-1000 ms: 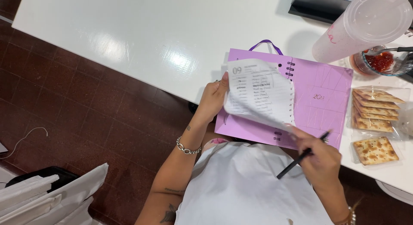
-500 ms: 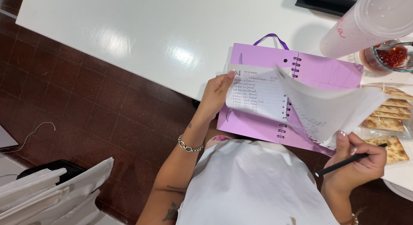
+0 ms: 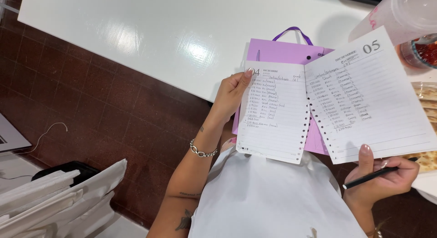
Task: The person spreads red sauce onto a cracker using a spoon and eats it while walking through a room. They then retrieve wooden hangers from under a table and place them on the surface. Finally, the person sits at the table and flips through a planner, writing notes with a pen.
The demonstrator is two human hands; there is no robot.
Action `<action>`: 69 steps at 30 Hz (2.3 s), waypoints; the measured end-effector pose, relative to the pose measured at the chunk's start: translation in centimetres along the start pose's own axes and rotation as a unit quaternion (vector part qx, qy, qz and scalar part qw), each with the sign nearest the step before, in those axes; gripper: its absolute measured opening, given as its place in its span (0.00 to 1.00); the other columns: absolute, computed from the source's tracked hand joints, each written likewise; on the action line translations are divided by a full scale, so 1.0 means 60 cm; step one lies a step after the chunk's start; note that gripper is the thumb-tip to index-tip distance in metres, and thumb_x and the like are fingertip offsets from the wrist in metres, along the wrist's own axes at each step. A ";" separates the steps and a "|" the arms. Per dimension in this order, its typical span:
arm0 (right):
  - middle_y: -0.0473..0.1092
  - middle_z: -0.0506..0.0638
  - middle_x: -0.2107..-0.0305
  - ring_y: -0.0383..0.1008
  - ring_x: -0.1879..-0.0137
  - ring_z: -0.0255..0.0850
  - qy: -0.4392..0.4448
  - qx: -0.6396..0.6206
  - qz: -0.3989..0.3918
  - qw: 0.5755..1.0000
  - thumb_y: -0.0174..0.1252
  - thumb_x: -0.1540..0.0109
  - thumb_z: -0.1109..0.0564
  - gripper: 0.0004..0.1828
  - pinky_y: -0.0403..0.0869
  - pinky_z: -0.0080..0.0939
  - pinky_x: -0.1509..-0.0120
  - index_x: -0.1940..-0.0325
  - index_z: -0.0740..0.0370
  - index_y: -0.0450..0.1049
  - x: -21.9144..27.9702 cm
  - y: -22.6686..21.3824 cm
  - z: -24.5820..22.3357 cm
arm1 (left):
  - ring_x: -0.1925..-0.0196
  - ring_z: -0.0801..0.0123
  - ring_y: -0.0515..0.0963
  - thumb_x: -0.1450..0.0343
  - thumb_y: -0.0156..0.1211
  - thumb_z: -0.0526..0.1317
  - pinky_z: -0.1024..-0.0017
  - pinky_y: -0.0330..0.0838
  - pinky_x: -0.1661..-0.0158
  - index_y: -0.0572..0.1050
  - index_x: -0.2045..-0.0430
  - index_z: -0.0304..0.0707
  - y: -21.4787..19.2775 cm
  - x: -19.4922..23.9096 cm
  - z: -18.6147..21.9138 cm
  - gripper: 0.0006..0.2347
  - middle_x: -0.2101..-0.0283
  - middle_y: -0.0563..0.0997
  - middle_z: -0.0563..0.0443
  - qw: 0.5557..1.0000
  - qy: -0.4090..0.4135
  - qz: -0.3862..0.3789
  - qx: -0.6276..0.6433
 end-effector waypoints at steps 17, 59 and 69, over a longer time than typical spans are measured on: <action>0.56 0.59 0.70 0.60 0.61 0.47 -0.039 0.042 -0.016 0.998 0.66 0.14 0.70 0.29 0.64 0.46 0.50 0.59 0.70 0.54 0.010 -0.002 0.029 | 0.25 0.61 0.68 0.23 0.47 0.51 0.70 0.65 0.33 0.81 0.61 0.36 -0.008 -0.005 -0.016 0.18 0.41 0.81 0.41 1.000 -0.010 0.018 -0.011; 0.51 0.55 0.69 0.57 0.62 0.45 -0.051 0.052 -0.018 0.997 0.65 0.16 0.69 0.31 0.63 0.49 0.52 0.63 0.67 0.50 0.006 -0.014 0.054 | 0.70 0.82 0.68 0.31 0.61 0.52 0.82 0.62 0.67 0.71 0.85 0.45 -0.008 0.001 -0.008 0.16 0.77 0.73 0.64 1.000 0.012 0.009 -0.023; 0.49 0.52 0.68 0.52 0.62 0.42 -0.040 0.037 -0.024 0.998 0.62 0.19 0.72 0.29 0.58 0.45 0.54 0.64 0.65 0.49 0.001 -0.008 0.040 | 0.73 0.81 0.58 0.30 0.61 0.51 0.80 0.54 0.68 0.63 0.88 0.47 -0.008 -0.001 -0.009 0.18 0.81 0.60 0.66 0.999 0.013 0.020 -0.039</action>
Point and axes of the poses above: each hand's wrist, its own x-axis away from the middle knuckle, its own y-axis out of the palm, z = x × y, the point moved 1 cm from there along -x, towards the middle knuckle
